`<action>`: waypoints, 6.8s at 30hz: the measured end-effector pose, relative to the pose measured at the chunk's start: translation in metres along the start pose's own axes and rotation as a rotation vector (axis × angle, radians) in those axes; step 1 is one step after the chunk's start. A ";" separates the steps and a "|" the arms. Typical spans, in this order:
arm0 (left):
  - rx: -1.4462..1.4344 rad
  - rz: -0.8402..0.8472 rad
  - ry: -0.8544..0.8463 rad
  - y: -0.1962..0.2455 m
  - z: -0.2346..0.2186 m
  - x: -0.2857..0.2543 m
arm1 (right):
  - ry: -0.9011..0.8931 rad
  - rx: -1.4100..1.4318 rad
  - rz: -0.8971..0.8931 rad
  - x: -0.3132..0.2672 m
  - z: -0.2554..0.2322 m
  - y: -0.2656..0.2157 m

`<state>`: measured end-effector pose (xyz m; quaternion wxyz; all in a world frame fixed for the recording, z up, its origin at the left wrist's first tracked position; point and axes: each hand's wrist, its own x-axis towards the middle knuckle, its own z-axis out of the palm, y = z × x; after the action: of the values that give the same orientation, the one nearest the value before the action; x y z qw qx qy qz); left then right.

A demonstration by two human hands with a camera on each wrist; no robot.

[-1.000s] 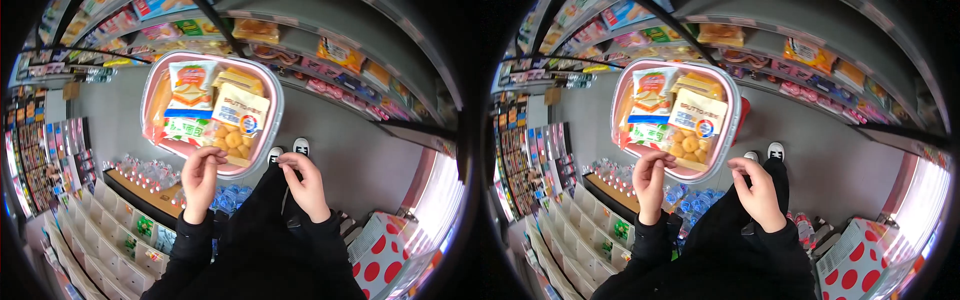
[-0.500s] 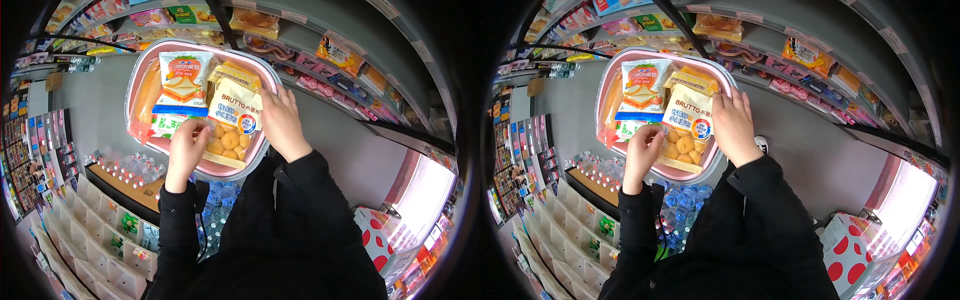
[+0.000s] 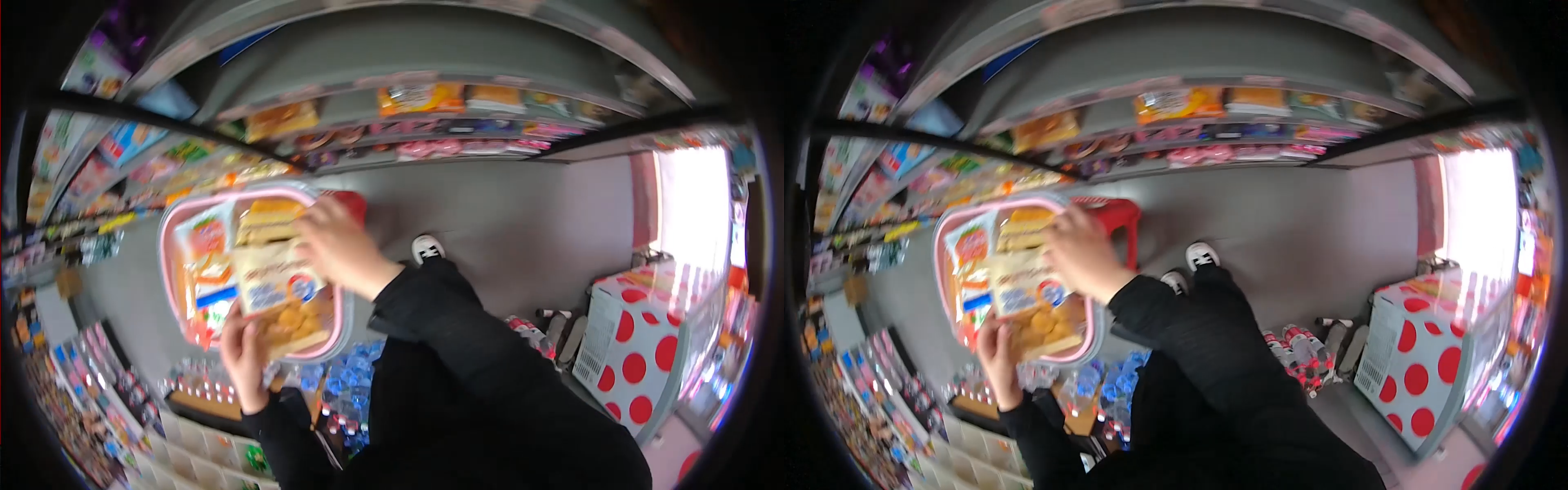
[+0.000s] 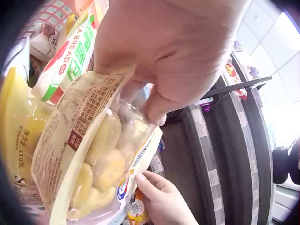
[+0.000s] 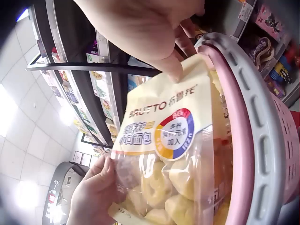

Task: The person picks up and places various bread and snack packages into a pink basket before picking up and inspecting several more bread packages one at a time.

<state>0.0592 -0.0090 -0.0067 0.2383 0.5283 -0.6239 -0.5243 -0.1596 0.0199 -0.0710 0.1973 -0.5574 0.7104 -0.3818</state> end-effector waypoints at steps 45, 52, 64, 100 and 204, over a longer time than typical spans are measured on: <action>-0.600 -0.199 -0.567 0.092 0.320 -0.079 | 0.527 1.030 0.660 -0.239 -0.259 0.112; -0.616 -0.128 -0.489 0.104 0.378 -0.068 | 0.426 0.999 0.404 -0.251 -0.302 0.155; -0.501 -0.208 -0.472 0.065 0.443 -0.043 | 0.425 1.007 0.492 -0.250 -0.283 0.237; -0.541 -0.179 -0.608 0.044 0.442 -0.023 | 0.372 1.130 0.687 -0.238 -0.275 0.244; -0.610 -0.198 -0.237 -0.037 0.233 0.034 | 0.292 1.057 0.817 -0.092 -0.101 0.137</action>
<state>-0.1355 0.0584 -0.1270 0.2591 0.4262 -0.4071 -0.7652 -0.2906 0.1513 -0.1250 0.4734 -0.0160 0.6012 -0.6436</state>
